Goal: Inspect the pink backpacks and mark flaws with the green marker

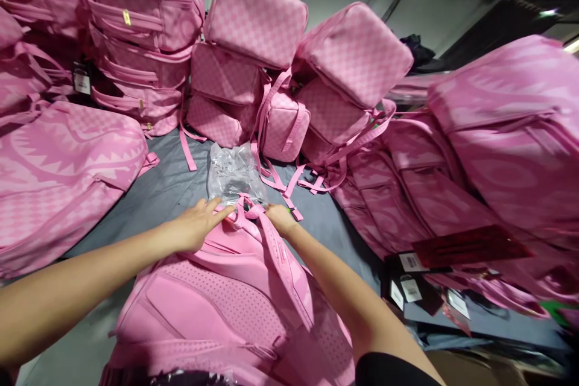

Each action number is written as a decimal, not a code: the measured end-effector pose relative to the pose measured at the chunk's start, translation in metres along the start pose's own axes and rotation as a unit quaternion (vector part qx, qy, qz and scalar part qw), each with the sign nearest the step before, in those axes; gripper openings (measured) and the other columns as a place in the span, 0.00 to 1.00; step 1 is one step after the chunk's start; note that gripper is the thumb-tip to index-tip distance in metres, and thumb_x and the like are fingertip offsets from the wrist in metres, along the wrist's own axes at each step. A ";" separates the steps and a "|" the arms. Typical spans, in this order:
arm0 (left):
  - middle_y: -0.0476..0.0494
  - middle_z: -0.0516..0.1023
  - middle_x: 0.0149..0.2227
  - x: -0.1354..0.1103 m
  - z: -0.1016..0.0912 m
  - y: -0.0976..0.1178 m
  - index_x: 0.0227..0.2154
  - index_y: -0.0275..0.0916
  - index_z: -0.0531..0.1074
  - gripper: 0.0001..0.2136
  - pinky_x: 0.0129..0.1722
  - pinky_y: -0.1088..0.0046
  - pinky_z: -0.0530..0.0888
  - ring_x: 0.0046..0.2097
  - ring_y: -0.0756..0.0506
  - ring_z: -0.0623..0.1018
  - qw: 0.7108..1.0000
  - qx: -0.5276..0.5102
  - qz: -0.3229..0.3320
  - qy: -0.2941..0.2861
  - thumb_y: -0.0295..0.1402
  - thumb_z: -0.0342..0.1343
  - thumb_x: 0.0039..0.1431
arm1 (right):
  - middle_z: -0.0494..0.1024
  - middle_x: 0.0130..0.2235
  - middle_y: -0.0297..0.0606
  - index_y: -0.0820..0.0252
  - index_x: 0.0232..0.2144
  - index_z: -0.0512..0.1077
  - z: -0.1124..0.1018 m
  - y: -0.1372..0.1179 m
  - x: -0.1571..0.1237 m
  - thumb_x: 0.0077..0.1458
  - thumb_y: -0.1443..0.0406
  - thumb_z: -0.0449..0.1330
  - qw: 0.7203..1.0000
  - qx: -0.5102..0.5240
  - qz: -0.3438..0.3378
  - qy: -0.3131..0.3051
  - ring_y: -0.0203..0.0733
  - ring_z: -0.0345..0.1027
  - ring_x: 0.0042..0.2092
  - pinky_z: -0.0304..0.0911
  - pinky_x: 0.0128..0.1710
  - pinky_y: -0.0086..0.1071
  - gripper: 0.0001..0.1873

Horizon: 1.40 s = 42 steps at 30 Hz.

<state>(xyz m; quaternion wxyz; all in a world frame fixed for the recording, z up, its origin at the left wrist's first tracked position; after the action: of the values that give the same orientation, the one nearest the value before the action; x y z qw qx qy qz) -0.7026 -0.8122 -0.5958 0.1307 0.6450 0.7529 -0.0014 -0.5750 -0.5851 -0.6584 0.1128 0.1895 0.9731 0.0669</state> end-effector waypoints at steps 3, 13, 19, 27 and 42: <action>0.36 0.55 0.70 0.000 0.002 -0.001 0.71 0.55 0.43 0.49 0.51 0.62 0.75 0.59 0.37 0.69 1.000 0.008 0.000 0.006 0.13 0.48 0.47 | 0.82 0.37 0.45 0.65 0.40 0.77 -0.029 0.015 -0.013 0.66 0.66 0.55 0.991 0.073 0.087 0.076 0.42 0.78 0.40 0.71 0.38 0.32 0.10; 0.34 0.43 0.73 -0.003 -0.003 0.001 0.71 0.55 0.36 0.49 0.51 0.62 0.73 0.63 0.33 0.65 0.999 -0.022 -0.022 -0.011 0.16 0.52 0.52 | 0.81 0.34 0.38 0.60 0.36 0.78 -0.096 -0.050 -0.084 0.55 0.57 0.58 0.834 0.534 0.024 0.140 0.40 0.74 0.32 0.69 0.33 0.33 0.14; 0.31 0.31 0.74 -0.008 -0.004 0.000 0.72 0.49 0.29 0.55 0.58 0.58 0.69 0.67 0.29 0.61 0.997 -0.055 -0.057 -0.018 0.22 0.61 0.51 | 0.83 0.37 0.39 0.55 0.36 0.79 -0.103 -0.089 -0.096 0.57 0.64 0.57 0.887 0.412 -0.008 0.208 0.45 0.77 0.38 0.70 0.40 0.38 0.10; 0.39 0.36 0.75 -0.043 0.013 -0.015 0.72 0.42 0.34 0.38 0.72 0.58 0.50 0.75 0.41 0.43 0.961 -0.265 -0.039 0.074 0.33 0.50 0.67 | 0.83 0.33 0.35 0.54 0.38 0.80 -0.079 -0.116 -0.080 0.53 0.72 0.57 0.953 0.298 -0.048 0.026 0.42 0.76 0.33 0.62 0.30 0.30 0.15; 0.37 0.53 0.72 -0.087 0.066 -0.023 0.72 0.48 0.32 0.46 0.64 0.61 0.68 0.70 0.37 0.62 0.935 -0.309 -0.085 0.151 0.38 0.60 0.63 | 0.82 0.35 0.41 0.59 0.40 0.79 -0.094 -0.157 -0.064 0.62 0.63 0.60 0.975 0.172 -0.144 0.006 0.39 0.72 0.31 0.50 0.28 0.31 0.08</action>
<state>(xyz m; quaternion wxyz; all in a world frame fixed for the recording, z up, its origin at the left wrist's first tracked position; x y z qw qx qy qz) -0.7009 -0.9114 -0.6460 0.2078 0.4991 0.7792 0.3170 -0.5957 -0.7626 -0.5823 0.0816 0.0632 0.9877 -0.1171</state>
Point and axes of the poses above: each hand's wrist, its own x-axis towards the middle knuckle, its own z-axis out of the palm, y = z × x, the point moved 3 cm from there along x, towards the middle knuckle
